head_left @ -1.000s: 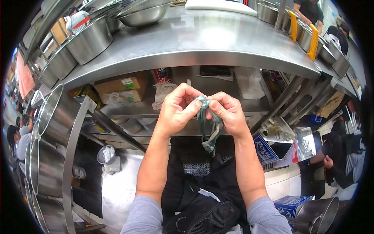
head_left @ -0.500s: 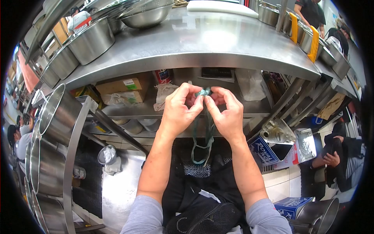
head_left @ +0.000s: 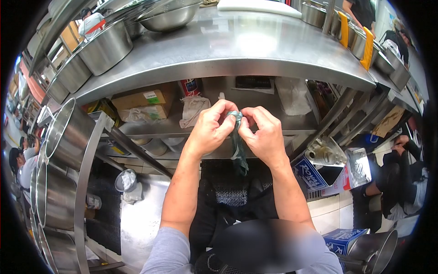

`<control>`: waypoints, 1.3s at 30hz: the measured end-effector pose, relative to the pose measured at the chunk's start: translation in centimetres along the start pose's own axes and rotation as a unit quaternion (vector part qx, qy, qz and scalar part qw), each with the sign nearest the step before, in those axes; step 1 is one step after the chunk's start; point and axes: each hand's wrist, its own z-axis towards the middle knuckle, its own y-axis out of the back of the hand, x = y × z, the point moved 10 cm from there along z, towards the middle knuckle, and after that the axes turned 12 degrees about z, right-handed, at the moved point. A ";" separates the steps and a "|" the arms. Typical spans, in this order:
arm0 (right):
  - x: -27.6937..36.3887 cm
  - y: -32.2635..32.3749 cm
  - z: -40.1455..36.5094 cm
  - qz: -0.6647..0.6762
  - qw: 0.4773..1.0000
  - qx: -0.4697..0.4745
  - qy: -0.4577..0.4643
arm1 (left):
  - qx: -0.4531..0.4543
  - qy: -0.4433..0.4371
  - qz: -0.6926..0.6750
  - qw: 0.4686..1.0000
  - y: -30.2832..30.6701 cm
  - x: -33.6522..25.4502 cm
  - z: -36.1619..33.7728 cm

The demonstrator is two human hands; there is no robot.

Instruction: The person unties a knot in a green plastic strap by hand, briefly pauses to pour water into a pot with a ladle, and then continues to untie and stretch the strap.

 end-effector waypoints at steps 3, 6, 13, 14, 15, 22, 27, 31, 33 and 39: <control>-0.2 0.5 0.4 0.034 0.999 0.028 -0.007 | 0.002 0.006 -0.015 1.000 0.4 0.9 0.1; 0.8 0.9 0.8 0.098 0.994 0.043 -0.011 | 0.000 -0.012 -0.082 0.997 0.4 1.1 0.3; -2.9 -0.2 -0.3 0.197 0.968 0.086 -0.125 | -0.005 -0.013 0.109 0.994 0.8 -1.0 0.4; -2.8 -0.1 -0.3 0.198 0.968 0.088 -0.126 | -0.006 -0.019 0.124 0.992 0.7 -1.2 0.4; -3.4 -0.5 -0.6 0.316 0.927 0.083 -0.186 | -0.007 -0.018 0.124 0.992 0.6 -1.0 0.4; -5.1 -2.2 -1.4 0.576 0.765 0.029 -0.287 | -0.091 -0.091 0.010 0.992 1.0 -1.5 0.7; -5.6 0.3 -0.7 0.404 0.880 -0.056 -0.243 | -0.198 -0.113 0.148 0.962 3.3 -5.2 -0.6; -4.7 0.7 -0.6 0.365 0.904 -0.093 -0.203 | -0.164 -0.042 0.129 0.977 1.5 -5.4 -0.5; -4.8 0.5 -0.9 0.356 0.909 -0.104 -0.190 | -0.180 -0.030 0.127 0.975 1.4 -4.5 -0.2; -4.0 -0.8 -1.3 0.367 0.908 -0.088 -0.181 | -0.182 0.029 0.006 0.983 1.2 -1.5 0.0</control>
